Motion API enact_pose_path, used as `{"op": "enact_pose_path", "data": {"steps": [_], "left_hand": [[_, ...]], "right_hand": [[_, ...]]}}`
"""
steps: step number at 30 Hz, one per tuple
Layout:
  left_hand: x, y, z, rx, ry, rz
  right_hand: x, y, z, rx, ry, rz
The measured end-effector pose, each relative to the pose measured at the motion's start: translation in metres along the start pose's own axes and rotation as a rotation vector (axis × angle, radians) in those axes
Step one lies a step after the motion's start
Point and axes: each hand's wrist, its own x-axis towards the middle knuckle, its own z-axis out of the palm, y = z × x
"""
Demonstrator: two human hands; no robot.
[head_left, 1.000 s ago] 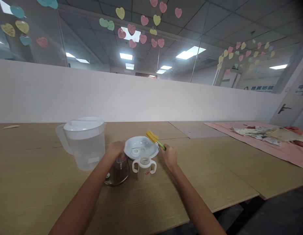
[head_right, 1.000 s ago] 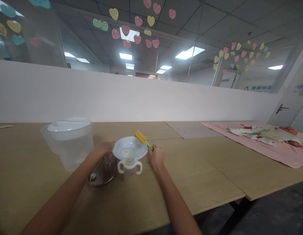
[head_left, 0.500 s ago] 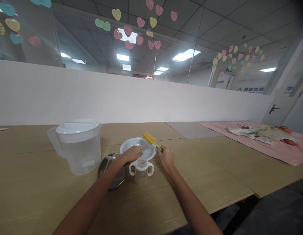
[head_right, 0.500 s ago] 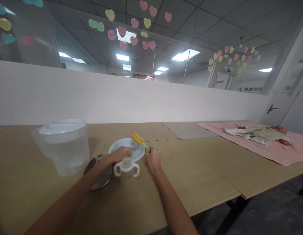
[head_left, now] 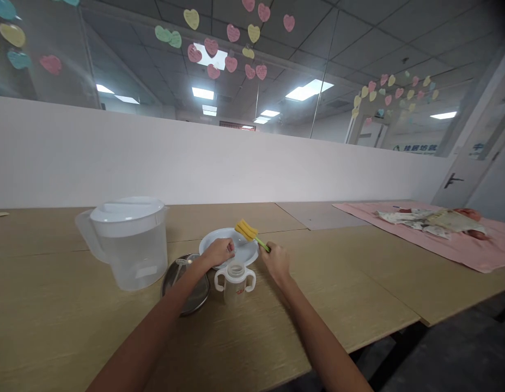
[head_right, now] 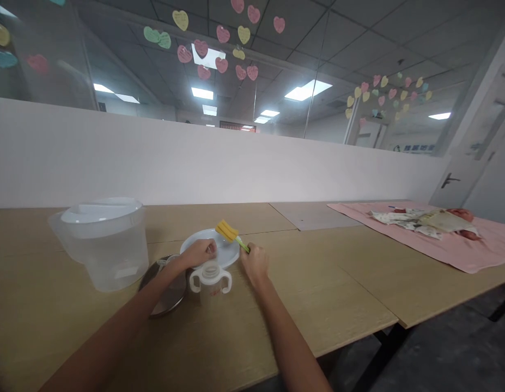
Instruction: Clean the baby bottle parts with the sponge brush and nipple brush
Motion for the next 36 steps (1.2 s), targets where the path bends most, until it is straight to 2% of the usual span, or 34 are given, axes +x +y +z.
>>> {"op": "enact_pose_path", "data": {"steps": [7,10,15,20,24,27,36], "left_hand": [[0.006,0.001,-0.022,-0.274,0.142,-0.025],[0.004,0.007,-0.033,-0.378,0.148,-0.018],[-0.002,0.018,-0.044,-0.512,0.157,-0.017],[0.000,0.016,-0.044,-0.479,0.212,-0.018],[0.002,0.012,-0.044,-0.431,0.280,-0.051],[0.002,0.014,-0.048,-0.424,0.277,-0.063],[-0.004,0.021,-0.053,-0.465,0.187,-0.076]], "right_hand": [[0.000,0.000,0.001,-0.018,-0.036,-0.080],[-0.001,-0.002,-0.002,-0.050,-0.063,-0.085],[0.000,-0.002,-0.008,-0.082,-0.044,-0.016],[0.000,-0.001,-0.006,-0.079,-0.019,-0.038],[-0.003,-0.005,-0.003,-0.063,-0.009,-0.133],[-0.005,-0.009,-0.003,-0.062,-0.024,-0.173],[-0.001,-0.004,-0.009,-0.038,0.002,-0.025]]}}
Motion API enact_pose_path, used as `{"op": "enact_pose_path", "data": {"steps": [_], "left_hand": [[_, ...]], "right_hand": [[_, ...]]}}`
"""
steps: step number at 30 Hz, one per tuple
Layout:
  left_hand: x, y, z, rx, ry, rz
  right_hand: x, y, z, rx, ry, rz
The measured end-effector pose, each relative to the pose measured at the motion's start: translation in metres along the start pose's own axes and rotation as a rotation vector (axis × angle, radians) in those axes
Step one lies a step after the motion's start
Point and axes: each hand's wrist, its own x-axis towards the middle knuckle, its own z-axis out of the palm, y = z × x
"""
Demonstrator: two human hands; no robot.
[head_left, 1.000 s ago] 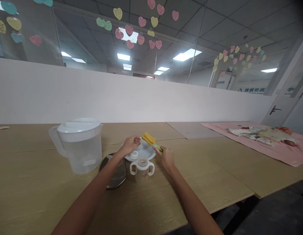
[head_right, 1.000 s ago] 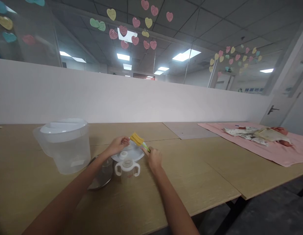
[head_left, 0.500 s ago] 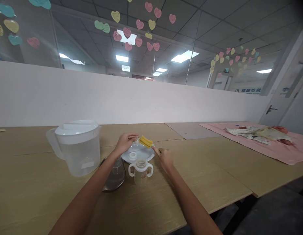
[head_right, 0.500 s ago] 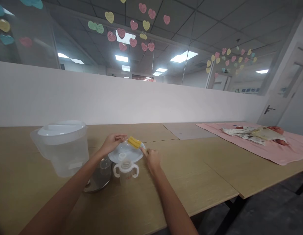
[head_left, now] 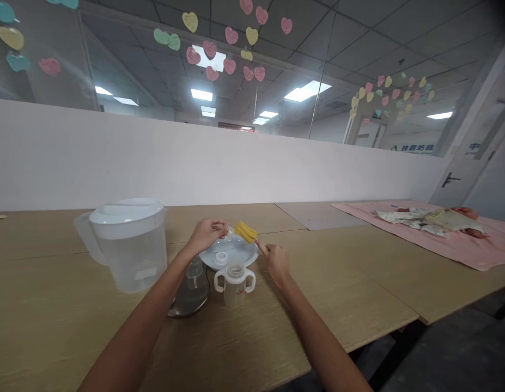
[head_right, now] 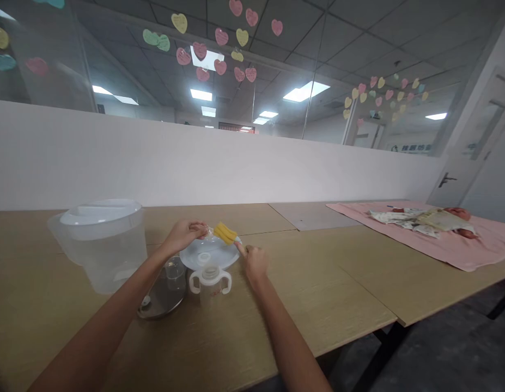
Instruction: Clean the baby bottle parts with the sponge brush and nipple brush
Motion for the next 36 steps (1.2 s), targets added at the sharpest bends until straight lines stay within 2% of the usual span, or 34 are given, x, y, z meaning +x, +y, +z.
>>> {"op": "enact_pose_path", "data": {"steps": [2,5,7,9,12,15,25,31,34,36], "left_hand": [[-0.002,0.002,-0.002,-0.020,-0.039,-0.003],[-0.006,0.008,-0.011,-0.039,-0.187,0.003],[-0.009,0.013,-0.020,0.045,-0.290,0.004],[-0.013,0.016,-0.029,0.226,-0.344,-0.036],[-0.019,0.019,-0.038,0.500,-0.408,-0.233],[-0.024,0.021,-0.041,0.604,-0.463,-0.431],[-0.034,0.030,-0.043,0.748,-0.502,-0.597],[-0.035,0.027,-0.027,0.888,-0.555,-0.646],[-0.034,0.034,-0.019,0.968,-0.550,-0.608],[-0.034,0.041,-0.016,1.017,-0.474,-0.487]], "right_hand": [[0.001,0.001,-0.001,0.003,-0.030,0.036],[0.001,0.003,-0.001,-0.007,-0.080,0.094],[0.002,0.004,0.000,0.005,-0.065,0.116],[0.002,0.005,0.002,0.032,-0.025,0.125],[0.003,0.004,0.003,0.058,-0.003,0.123],[0.002,0.003,0.005,0.057,-0.021,0.115],[0.001,0.006,0.011,0.053,-0.036,0.105],[0.000,0.005,0.010,0.094,-0.021,0.021],[-0.002,0.004,0.008,0.099,0.008,-0.038],[-0.002,0.004,0.007,0.096,0.021,-0.045]]}}
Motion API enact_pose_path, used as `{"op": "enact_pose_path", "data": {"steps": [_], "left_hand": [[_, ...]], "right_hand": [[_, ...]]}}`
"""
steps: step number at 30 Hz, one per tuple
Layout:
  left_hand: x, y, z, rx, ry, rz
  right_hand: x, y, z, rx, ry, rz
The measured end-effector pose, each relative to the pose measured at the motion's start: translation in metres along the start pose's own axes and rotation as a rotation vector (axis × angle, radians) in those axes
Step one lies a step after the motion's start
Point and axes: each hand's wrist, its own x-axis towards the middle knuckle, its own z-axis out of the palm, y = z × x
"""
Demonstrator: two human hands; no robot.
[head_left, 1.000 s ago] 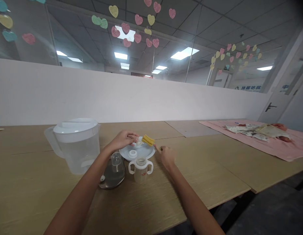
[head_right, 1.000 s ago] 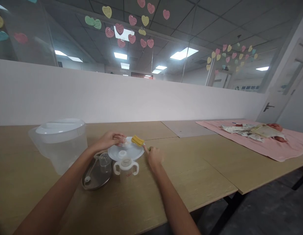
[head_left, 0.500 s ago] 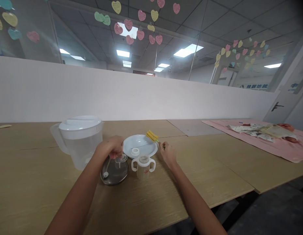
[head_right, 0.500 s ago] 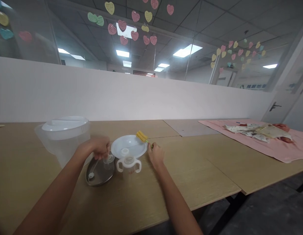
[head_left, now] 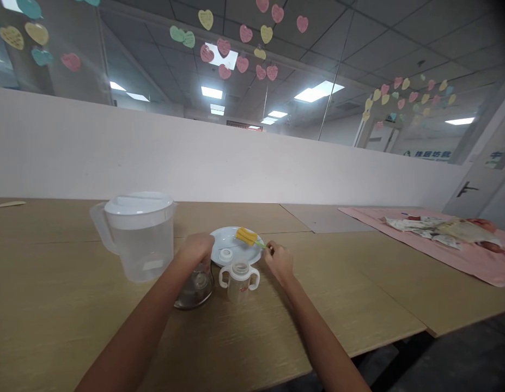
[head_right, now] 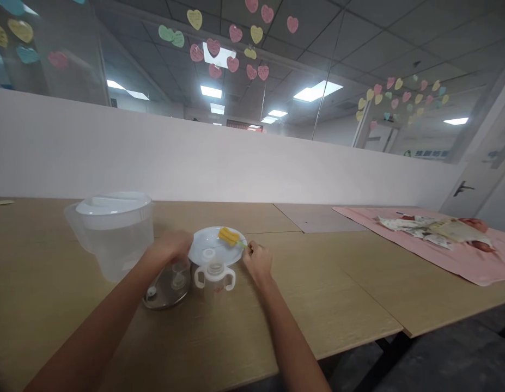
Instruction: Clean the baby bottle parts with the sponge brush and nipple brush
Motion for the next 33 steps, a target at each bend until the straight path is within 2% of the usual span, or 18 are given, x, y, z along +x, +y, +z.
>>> {"op": "enact_pose_path", "data": {"steps": [3,5,8,11,14,17,21,28,30,33], "left_hand": [[0.000,0.010,-0.001,0.022,0.242,0.114],[0.008,0.017,0.007,0.010,0.331,0.177],[0.030,0.023,0.027,-0.022,0.360,0.232],[0.052,0.019,0.046,-0.075,0.324,0.252],[0.064,0.009,0.052,-0.179,0.277,0.306],[0.065,0.001,0.046,-0.322,0.263,0.395],[0.054,-0.004,0.030,-0.503,0.300,0.482],[0.031,0.003,0.014,-0.972,0.251,0.648],[0.029,0.007,0.013,-1.007,0.301,0.648],[0.032,0.008,0.012,-0.971,0.438,0.666]], "right_hand": [[0.000,0.000,-0.001,0.002,0.014,0.010],[0.000,0.000,-0.001,0.010,0.019,0.013],[0.001,0.001,0.001,0.030,0.032,0.009],[0.002,0.003,0.003,0.050,0.053,0.000],[0.002,0.003,0.003,0.067,0.068,-0.009],[0.000,0.002,0.003,0.086,0.062,-0.022],[-0.002,0.002,0.003,0.103,0.066,-0.072],[0.000,0.006,0.002,0.102,0.142,-0.038],[0.000,0.006,0.002,0.093,0.140,-0.020],[-0.001,0.005,0.001,0.087,0.123,-0.032]]}}
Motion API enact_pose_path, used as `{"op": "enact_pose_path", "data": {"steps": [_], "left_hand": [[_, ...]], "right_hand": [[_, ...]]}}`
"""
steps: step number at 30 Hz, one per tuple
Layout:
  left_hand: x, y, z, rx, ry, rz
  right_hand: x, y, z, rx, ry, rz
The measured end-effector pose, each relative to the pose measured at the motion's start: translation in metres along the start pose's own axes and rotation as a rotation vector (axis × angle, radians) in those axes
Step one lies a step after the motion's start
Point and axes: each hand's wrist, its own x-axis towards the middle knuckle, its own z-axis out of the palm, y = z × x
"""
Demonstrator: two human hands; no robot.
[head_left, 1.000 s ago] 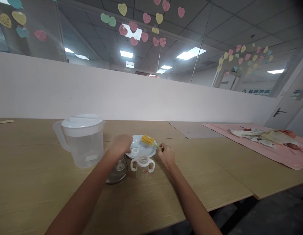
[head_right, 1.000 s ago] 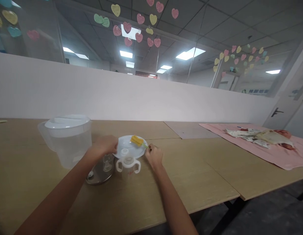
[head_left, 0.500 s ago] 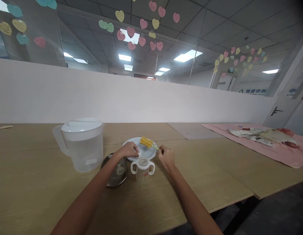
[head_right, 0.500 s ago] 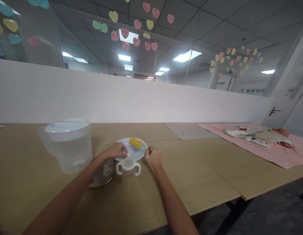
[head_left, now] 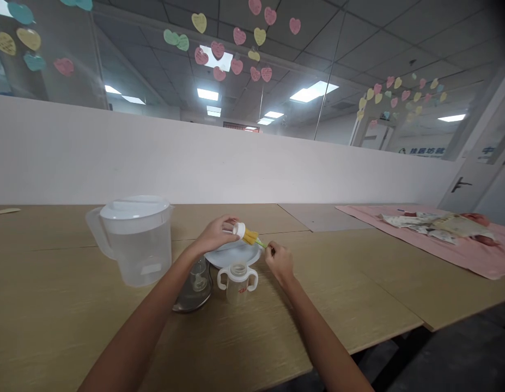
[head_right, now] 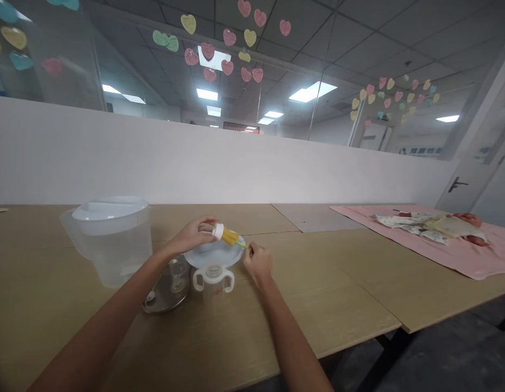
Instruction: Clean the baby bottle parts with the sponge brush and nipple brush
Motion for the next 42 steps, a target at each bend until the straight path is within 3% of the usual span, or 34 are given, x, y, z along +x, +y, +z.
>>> {"op": "enact_pose_path", "data": {"steps": [5,12,15,19,21,25,30,36,40,42], "left_hand": [[0.002,-0.007,-0.003,0.303,0.078,0.065],[-0.005,0.021,-0.002,0.057,-0.165,0.047],[-0.010,0.033,-0.010,0.314,-0.109,0.014],[-0.019,0.043,-0.029,0.900,-0.006,-0.141],[-0.023,0.046,-0.035,1.028,-0.059,-0.293],[-0.029,0.039,-0.030,1.029,-0.283,-0.574],[-0.026,0.019,-0.014,1.010,-0.338,-0.654],[-0.026,0.020,-0.011,1.032,-0.326,-0.612],[-0.030,0.047,-0.008,1.031,-0.277,-0.443],[-0.034,0.060,-0.003,0.916,-0.327,-0.311]], "right_hand": [[-0.002,-0.003,-0.003,0.020,0.018,-0.028],[-0.004,0.000,-0.004,0.137,0.012,-0.101],[-0.003,0.001,-0.002,0.099,0.003,-0.088],[0.001,0.003,0.004,-0.030,-0.057,0.030],[0.003,0.004,0.006,-0.067,-0.076,0.075],[0.004,0.006,0.007,-0.110,-0.089,0.096],[0.003,0.006,0.007,-0.124,-0.111,0.103],[0.001,0.005,0.007,-0.065,-0.093,0.111],[0.000,0.005,0.004,0.098,0.128,0.124],[0.001,0.005,0.003,0.159,0.228,0.115]]}}
